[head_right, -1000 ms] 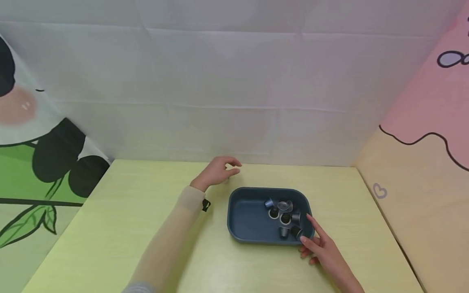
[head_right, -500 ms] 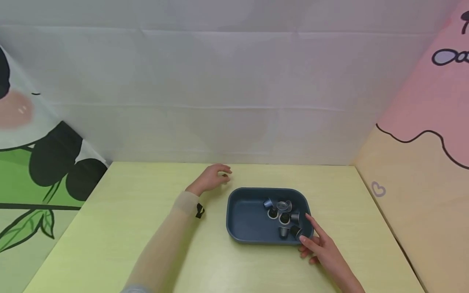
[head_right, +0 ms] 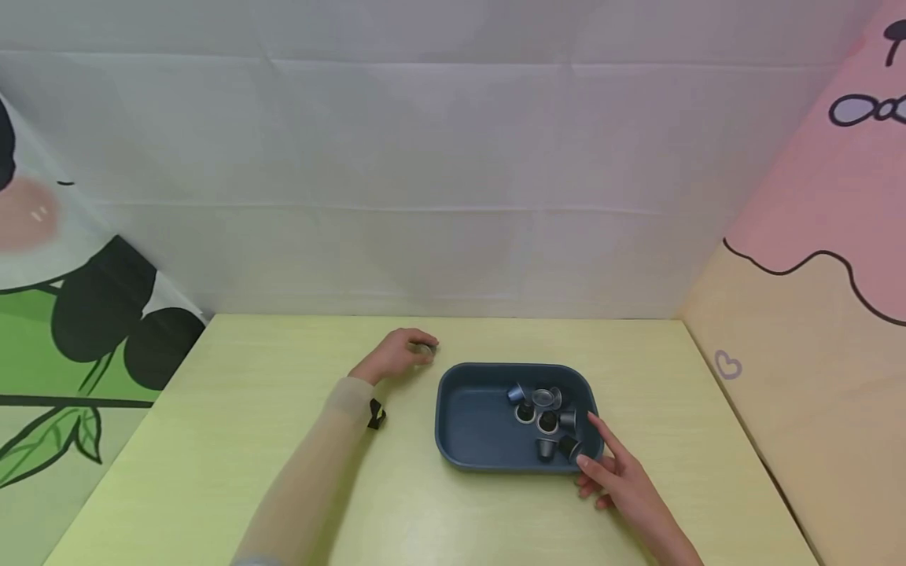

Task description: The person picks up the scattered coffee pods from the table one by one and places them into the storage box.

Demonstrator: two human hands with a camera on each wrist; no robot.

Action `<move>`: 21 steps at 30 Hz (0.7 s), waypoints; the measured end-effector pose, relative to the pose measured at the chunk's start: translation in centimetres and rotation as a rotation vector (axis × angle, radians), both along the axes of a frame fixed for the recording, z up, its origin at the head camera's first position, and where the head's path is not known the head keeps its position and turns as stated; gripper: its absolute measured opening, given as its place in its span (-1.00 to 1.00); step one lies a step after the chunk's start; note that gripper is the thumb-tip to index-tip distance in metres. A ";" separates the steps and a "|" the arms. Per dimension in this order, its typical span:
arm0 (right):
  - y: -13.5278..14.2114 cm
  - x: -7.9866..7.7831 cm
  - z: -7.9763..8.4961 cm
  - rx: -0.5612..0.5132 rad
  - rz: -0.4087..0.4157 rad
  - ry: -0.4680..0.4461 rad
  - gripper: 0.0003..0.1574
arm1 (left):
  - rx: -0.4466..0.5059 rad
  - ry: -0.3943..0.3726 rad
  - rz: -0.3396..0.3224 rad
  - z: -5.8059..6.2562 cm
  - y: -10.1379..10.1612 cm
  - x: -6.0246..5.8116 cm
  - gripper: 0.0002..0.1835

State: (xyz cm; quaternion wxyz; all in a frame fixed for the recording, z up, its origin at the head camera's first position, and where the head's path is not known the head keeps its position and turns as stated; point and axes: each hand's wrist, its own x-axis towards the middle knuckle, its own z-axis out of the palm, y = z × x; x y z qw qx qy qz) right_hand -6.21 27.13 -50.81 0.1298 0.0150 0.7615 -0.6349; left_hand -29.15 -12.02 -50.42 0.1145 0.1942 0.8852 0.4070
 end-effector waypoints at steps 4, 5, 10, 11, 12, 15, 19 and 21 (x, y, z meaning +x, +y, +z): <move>-0.1 0.0 0.0 0.006 -0.022 -0.013 -0.07 | 0.018 -0.019 0.004 -0.3 -0.2 -0.1 -0.66; -0.2 0.0 0.0 0.007 -0.022 -0.014 -0.07 | 0.027 -0.029 0.006 -0.3 -0.3 -0.1 -0.66; -0.2 0.0 0.1 0.005 -0.016 -0.022 -0.06 | 0.029 -0.057 0.012 -0.4 -0.4 0.0 -0.67; -0.1 0.0 0.1 0.004 -0.012 -0.021 -0.06 | 0.028 -0.062 0.014 -0.4 -0.5 0.1 -0.67; -0.1 0.0 0.1 0.002 -0.008 -0.019 -0.06 | 0.026 -0.066 0.018 -0.4 -0.5 0.1 -0.68; 0.0 -0.1 0.0 -0.006 0.000 -0.008 -0.07 | 0.019 -0.072 0.027 -0.3 -0.5 0.2 -0.68; 0.1 -0.1 -0.2 -0.003 -0.001 -0.002 -0.07 | 0.022 -0.072 0.036 -0.4 -0.6 0.3 -0.69; 0.1 -0.1 -0.1 -0.002 0.000 -0.006 -0.07 | 0.023 -0.069 0.040 -0.4 -0.7 0.3 -0.68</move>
